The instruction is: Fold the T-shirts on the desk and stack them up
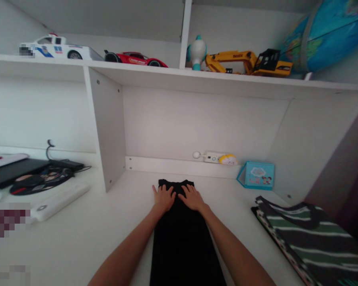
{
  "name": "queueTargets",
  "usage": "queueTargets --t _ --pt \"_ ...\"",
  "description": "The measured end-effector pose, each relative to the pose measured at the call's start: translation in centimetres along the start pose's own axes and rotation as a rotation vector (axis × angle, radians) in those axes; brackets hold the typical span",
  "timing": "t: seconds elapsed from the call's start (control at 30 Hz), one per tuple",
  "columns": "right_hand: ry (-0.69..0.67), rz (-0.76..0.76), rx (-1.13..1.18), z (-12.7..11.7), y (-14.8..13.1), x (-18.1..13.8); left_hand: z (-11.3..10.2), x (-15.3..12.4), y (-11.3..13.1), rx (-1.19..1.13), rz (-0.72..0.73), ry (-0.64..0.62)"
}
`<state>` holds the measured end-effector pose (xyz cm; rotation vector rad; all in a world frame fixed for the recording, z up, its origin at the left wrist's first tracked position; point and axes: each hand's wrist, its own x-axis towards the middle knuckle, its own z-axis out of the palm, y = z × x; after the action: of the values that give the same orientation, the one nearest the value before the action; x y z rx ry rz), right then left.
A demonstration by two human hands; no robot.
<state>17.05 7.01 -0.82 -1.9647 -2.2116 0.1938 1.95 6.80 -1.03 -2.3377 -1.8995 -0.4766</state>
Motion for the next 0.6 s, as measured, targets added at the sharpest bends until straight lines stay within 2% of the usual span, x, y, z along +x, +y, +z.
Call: queueTargets --t 0.1,0.2,0.37,0.5,0.6 --pt "0.061 0.047 0.008 0.0 -0.7 0.2 -0.3 0.8 -0.4 0.001 0.046 0.027" --pt "0.101 0.096 0.01 0.6 -1.1 0.5 0.2 1.6 -1.2 -0.03 0.07 -0.024" --pt "0.048 0.145 0.027 1.3 -0.5 1.4 1.2 2.2 -2.1 -0.043 0.009 -0.139" --pt "0.011 0.145 0.046 1.0 -0.3 1.7 1.2 2.3 -2.1 -0.027 -0.005 -0.157" --pt "-0.008 0.11 0.054 0.3 -0.8 0.5 1.1 2.3 -2.0 -0.03 0.0 -0.159"
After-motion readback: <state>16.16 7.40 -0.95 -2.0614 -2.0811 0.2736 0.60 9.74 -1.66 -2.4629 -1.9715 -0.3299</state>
